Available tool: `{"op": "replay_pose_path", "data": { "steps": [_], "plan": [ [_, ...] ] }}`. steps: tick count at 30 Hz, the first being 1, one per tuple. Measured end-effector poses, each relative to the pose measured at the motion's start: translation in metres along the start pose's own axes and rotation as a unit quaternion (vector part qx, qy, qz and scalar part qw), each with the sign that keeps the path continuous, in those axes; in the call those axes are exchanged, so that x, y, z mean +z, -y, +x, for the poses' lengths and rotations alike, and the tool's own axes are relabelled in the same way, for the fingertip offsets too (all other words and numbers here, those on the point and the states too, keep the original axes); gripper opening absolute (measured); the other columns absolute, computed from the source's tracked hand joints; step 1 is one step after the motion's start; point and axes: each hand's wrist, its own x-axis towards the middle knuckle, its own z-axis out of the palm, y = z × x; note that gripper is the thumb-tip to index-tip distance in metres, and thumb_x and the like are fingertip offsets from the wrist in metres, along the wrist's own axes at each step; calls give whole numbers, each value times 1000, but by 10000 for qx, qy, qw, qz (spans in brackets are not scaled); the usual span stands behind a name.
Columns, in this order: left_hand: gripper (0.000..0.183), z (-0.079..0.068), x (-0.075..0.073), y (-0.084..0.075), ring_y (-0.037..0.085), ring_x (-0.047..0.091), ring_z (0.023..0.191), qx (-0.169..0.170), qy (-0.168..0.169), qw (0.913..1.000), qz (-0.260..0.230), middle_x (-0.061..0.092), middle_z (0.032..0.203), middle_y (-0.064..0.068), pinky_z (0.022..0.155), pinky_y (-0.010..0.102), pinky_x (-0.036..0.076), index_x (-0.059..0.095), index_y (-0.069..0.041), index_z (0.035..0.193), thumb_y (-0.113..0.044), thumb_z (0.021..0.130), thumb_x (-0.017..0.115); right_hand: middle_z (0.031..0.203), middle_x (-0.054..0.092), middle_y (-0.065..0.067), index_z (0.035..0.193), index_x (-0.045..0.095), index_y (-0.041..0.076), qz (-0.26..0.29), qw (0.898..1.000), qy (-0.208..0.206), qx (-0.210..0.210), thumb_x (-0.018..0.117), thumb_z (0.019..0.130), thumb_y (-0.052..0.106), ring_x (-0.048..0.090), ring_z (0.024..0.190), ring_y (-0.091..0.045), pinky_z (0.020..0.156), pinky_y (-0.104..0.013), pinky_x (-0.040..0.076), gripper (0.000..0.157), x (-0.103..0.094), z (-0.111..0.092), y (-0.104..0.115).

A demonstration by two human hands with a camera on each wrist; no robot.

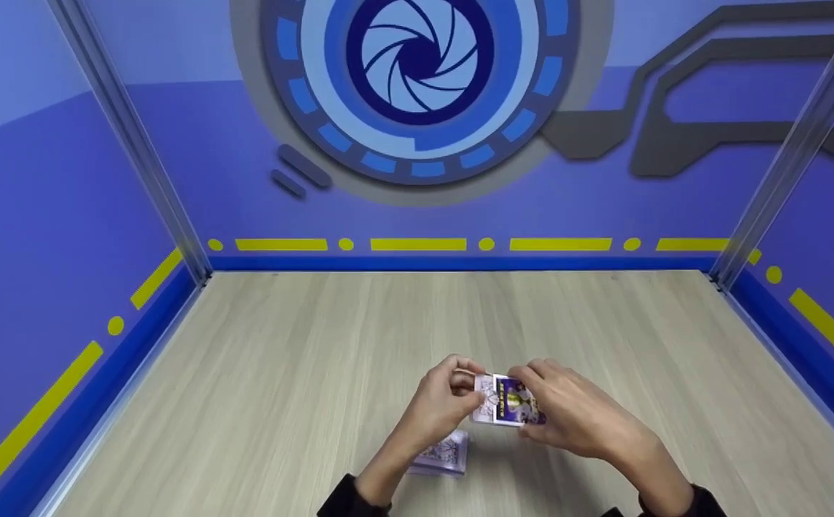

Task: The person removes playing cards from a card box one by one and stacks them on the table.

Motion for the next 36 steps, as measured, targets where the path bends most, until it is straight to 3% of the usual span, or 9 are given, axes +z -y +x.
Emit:
{"op": "replay_pose_path", "data": {
  "steps": [5, 11, 16, 19, 24, 27, 30, 36],
  "plan": [
    [37, -1, -5, -6, 10, 56, 78, 458, -89, 9966, 676, 69, 98, 4, 63, 20, 46, 64, -6, 123, 9, 89, 60, 117, 65, -9, 133, 59, 3, 162, 9998, -34, 126, 91, 78, 28, 62, 104, -22, 85, -45, 56, 68, -3, -3, -6],
    [50, -3, -14, -12, 7, 51, 80, 697, -173, 9789, 1913, 64, 109, 1, 70, 22, 44, 70, -10, 130, 7, 86, 54, 119, 65, -10, 133, 60, 2, 202, 9988, -74, 439, 91, 80, 29, 62, 102, -20, 83, -44, 56, 67, -12, -8, -13],
    [46, -7, -15, -13, 9, 50, 87, 602, 22, 9648, 2561, 52, 116, -1, 76, 25, 45, 65, -12, 136, -9, 90, 70, 122, 64, -10, 133, 60, 3, 213, 9987, -115, 443, 91, 80, 29, 61, 104, -20, 84, -44, 56, 67, -14, -9, -14],
    [57, -9, -14, -12, 11, 53, 91, 513, 104, 9581, 2816, 45, 124, -1, 79, 27, 49, 61, -15, 136, -25, 85, 85, 122, 64, -9, 133, 60, 4, 226, 9989, -120, 401, 91, 79, 28, 61, 104, -20, 84, -44, 56, 67, -13, -9, -13],
    [70, -9, -11, -10, 13, 54, 98, 773, 23, 9308, 3574, 44, 126, 0, 86, 33, 52, 57, -16, 131, -33, 74, 94, 121, 64, -8, 134, 60, 5, 248, 9987, -53, 444, 92, 78, 28, 61, 104, -19, 84, -44, 56, 68, -13, -7, -11],
    [68, -9, -10, -9, 11, 51, 100, 983, 49, 9206, 3778, 47, 121, -1, 87, 31, 51, 58, -13, 131, -32, 76, 93, 120, 64, -7, 134, 60, 5, 259, 9986, -41, 451, 92, 78, 28, 61, 103, -18, 83, -44, 56, 68, -13, -7, -11],
    [69, -10, -12, -9, 10, 49, 101, 1058, 174, 9185, 3806, 49, 119, -2, 86, 28, 50, 57, -11, 137, -31, 80, 91, 120, 65, -8, 133, 61, 4, 284, 9986, -46, 439, 92, 78, 28, 62, 101, -19, 82, -43, 56, 68, -13, -7, -12],
    [67, -10, -20, -12, 17, 51, 112, 882, 295, 9141, 3947, 50, 126, 4, 92, 33, 52, 59, -12, 144, -23, 84, 87, 119, 65, -12, 133, 60, 1, 252, 9982, -53, 549, 91, 79, 28, 62, 97, -19, 78, -42, 56, 68, -17, -10, -21]
  ]
}}
